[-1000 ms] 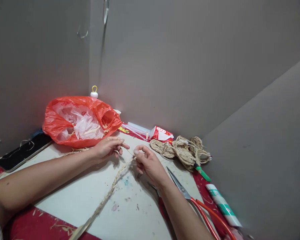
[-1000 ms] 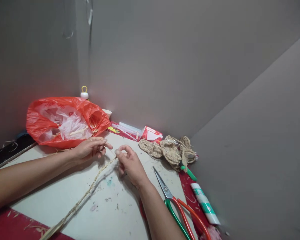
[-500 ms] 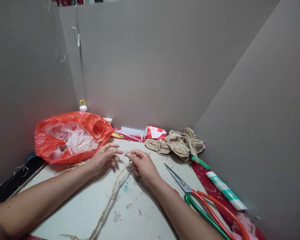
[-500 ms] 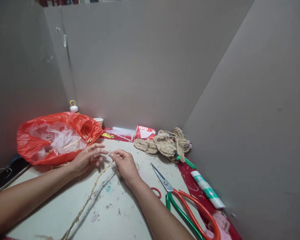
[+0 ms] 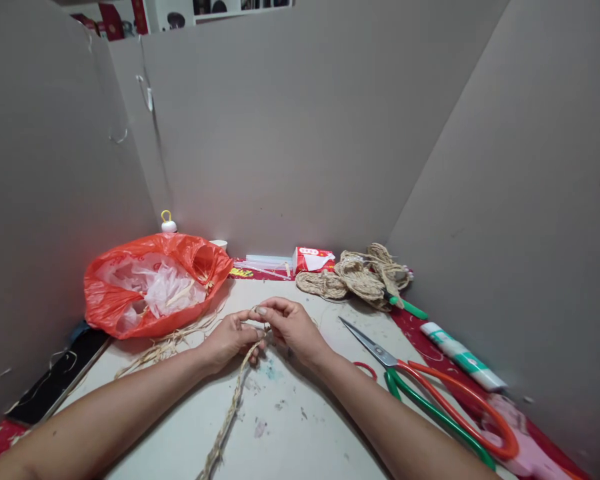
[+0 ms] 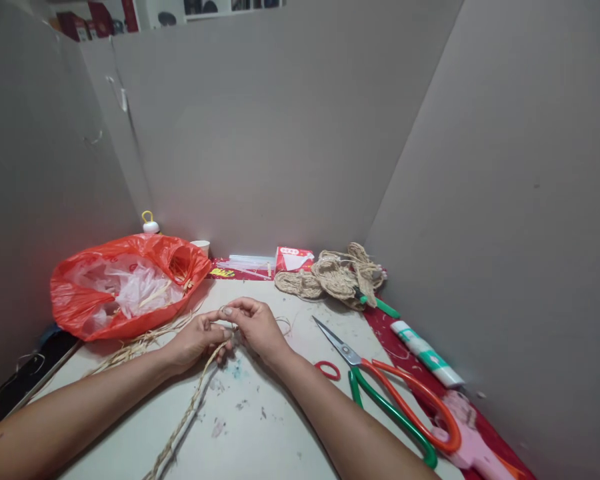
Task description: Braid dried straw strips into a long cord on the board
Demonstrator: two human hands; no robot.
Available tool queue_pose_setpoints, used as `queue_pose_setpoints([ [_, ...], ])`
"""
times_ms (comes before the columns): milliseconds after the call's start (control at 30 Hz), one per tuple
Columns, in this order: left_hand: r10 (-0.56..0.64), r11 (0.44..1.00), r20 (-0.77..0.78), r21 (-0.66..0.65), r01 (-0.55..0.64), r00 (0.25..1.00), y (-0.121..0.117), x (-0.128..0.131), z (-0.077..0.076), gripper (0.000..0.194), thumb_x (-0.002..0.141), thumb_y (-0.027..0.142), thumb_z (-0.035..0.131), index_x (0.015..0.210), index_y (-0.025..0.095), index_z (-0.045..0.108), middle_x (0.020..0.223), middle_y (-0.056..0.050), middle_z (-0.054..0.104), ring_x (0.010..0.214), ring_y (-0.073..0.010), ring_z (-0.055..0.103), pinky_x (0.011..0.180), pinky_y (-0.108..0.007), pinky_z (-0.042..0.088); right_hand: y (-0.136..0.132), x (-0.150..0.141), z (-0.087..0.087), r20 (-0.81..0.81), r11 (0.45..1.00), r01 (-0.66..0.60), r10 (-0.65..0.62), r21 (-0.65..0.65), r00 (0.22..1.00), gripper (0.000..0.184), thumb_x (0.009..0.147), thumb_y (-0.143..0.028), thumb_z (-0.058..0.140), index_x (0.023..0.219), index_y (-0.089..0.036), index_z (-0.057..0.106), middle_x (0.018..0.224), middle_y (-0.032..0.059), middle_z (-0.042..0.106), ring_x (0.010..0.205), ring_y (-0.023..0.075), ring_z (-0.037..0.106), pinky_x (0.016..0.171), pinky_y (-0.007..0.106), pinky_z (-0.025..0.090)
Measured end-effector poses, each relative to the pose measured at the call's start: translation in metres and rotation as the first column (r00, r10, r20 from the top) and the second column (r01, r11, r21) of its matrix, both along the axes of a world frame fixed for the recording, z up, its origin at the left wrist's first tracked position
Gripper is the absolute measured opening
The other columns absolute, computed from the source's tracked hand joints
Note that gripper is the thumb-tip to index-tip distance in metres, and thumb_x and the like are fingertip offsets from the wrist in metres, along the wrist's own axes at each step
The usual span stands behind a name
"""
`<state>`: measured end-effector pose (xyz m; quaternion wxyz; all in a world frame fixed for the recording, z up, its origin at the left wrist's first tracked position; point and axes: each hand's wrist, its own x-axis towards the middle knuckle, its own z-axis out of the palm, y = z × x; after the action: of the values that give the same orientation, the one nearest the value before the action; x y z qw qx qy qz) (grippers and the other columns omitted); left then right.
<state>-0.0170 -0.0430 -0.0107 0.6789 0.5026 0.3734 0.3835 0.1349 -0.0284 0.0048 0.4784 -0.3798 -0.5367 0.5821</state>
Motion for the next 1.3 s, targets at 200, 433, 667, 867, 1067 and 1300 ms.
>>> queue_pose_setpoints([
  [200,0.039,0.999,-0.051,-0.016,-0.040,0.998,0.001,0.001,0.001,0.037,0.067,0.026,0.067,0.100,0.013,0.056,0.059,-0.001,0.063,0.039,-0.0091,0.050,0.043,-0.022,0.042,0.002,0.003,-0.001,0.009,1.000,0.011,-0.011,0.014,1.000,0.026,0.069,-0.039,0.069,0.072,-0.016,0.059,0.042,-0.0093,0.043,0.034,0.0034,0.027,0.035,0.018,0.021],
  [433,-0.021,0.997,-0.113,0.069,0.029,0.993,0.002,0.003,-0.003,0.027,0.069,0.032,0.072,0.082,0.011,0.063,0.067,-0.002,0.062,0.043,-0.0067,0.049,0.046,-0.021,0.041,0.002,0.002,0.007,-0.009,0.999,-0.038,0.038,-0.013,0.999,0.026,0.066,-0.040,0.068,0.068,-0.017,0.056,0.038,-0.0096,0.041,0.029,0.0045,0.030,0.031,0.018,0.019],
  [667,0.029,0.994,-0.169,0.109,-0.010,0.985,0.000,0.006,0.000,0.019,0.069,0.030,0.073,0.073,0.012,0.066,0.064,-0.002,0.061,0.051,-0.0072,0.049,0.051,-0.019,0.037,0.005,0.005,0.009,-0.041,0.999,-0.039,0.039,0.019,0.998,0.019,0.067,-0.033,0.068,0.065,-0.017,0.058,0.041,-0.0083,0.044,0.033,0.0046,0.032,0.033,0.018,0.021],
  [867,0.130,0.965,-0.221,0.253,-0.072,0.967,-0.001,0.006,0.008,0.025,0.071,0.037,0.071,0.075,0.012,0.071,0.057,0.001,0.055,0.050,-0.0065,0.040,0.051,-0.020,0.030,0.005,0.005,0.012,-0.046,0.998,-0.063,0.063,0.003,0.997,0.018,0.068,-0.030,0.066,0.064,-0.016,0.057,0.037,-0.0091,0.042,0.033,0.0038,0.029,0.033,0.017,0.021],
  [1067,0.234,0.939,-0.211,0.301,-0.165,0.949,0.001,0.003,0.010,0.022,0.070,0.033,0.072,0.071,0.013,0.064,0.056,0.002,0.052,0.049,-0.0065,0.041,0.049,-0.020,0.032,0.005,0.007,0.007,-0.068,0.992,-0.088,0.081,-0.094,0.994,0.021,0.068,-0.034,0.068,0.067,-0.016,0.057,0.036,-0.0097,0.041,0.030,0.0033,0.026,0.031,0.016,0.019],
  [1300,0.239,0.967,-0.073,0.108,-0.231,0.968,0.004,0.000,0.007,0.028,0.067,0.033,0.075,0.067,0.013,0.056,0.057,0.000,0.058,0.046,-0.0080,0.051,0.048,-0.020,0.042,0.015,0.013,0.002,-0.171,0.973,-0.033,-0.007,-0.226,0.985,0.035,0.068,-0.035,0.067,0.096,-0.017,0.057,0.039,-0.0126,0.039,0.031,0.0035,0.022,0.031,0.015,0.017],
])
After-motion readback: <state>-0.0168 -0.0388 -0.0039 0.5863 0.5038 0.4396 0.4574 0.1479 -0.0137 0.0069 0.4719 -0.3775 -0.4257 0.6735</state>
